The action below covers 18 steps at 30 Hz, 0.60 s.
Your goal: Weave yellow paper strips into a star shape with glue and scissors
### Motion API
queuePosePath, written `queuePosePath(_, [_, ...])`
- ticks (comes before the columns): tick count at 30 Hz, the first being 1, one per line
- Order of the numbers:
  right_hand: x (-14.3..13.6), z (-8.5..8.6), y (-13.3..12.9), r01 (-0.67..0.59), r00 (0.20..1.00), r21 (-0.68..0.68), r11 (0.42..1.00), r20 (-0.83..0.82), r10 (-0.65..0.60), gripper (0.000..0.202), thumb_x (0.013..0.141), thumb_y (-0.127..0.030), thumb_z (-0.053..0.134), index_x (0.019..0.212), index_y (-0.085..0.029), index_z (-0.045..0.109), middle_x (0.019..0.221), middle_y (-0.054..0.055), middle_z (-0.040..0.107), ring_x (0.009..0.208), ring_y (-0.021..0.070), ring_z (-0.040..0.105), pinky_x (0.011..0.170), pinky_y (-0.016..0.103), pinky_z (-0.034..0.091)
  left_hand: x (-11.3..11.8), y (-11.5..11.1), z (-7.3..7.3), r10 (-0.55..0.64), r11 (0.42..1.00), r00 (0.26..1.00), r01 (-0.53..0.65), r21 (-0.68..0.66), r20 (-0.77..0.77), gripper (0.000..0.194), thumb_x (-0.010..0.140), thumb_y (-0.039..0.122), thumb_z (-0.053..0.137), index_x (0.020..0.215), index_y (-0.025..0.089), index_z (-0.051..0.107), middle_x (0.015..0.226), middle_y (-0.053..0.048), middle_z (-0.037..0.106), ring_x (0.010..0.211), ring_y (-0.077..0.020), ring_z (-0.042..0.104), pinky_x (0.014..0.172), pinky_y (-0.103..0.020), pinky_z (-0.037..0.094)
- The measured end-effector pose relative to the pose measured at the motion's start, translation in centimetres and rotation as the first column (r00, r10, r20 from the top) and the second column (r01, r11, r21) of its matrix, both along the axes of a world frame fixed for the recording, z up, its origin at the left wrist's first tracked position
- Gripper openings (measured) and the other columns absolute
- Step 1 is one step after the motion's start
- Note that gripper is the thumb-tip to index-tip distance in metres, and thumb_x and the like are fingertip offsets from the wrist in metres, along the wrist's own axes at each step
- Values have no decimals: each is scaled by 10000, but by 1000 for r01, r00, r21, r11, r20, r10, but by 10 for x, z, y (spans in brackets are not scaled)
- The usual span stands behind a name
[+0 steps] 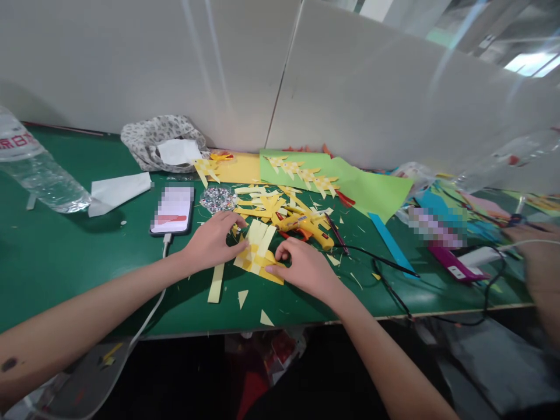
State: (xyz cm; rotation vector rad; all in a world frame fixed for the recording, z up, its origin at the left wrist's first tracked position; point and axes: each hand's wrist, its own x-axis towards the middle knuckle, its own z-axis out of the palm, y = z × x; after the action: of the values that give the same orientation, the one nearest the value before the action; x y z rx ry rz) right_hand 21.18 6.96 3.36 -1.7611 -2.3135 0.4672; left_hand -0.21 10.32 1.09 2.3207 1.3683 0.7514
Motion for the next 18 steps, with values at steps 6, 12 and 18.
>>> queuePosePath(6, [-2,-1,0,-29,944,-6,1000,-328,25,263,665,-426,653,722,-205,522,750,-10,599,666,128,543,591,258,398,2,0,6,49,980,960,7,-201,276,503,717,431,587,1137,194,447,1184,-110,533,1046,-249,516,755,-349,469])
queuePosePath(12, [-7,-3,-1,52,833,45,998,-553,-19,278,640,-400,679,715,-198,504,715,-7,580,667,126,549,567,247,431,9,-3,8,22,766,823,351,-538,568,377,679,314,662,1013,190,537,1046,-75,658,912,-209,634,764,-352,514])
queuePosePath(18, [-5,-4,1,77,654,-105,991,-745,-130,333,603,-378,715,844,-198,573,866,40,639,815,167,612,668,288,508,10,-5,5,130,758,828,272,-593,545,309,655,302,695,911,165,587,978,-72,688,809,-193,658,718,-349,535])
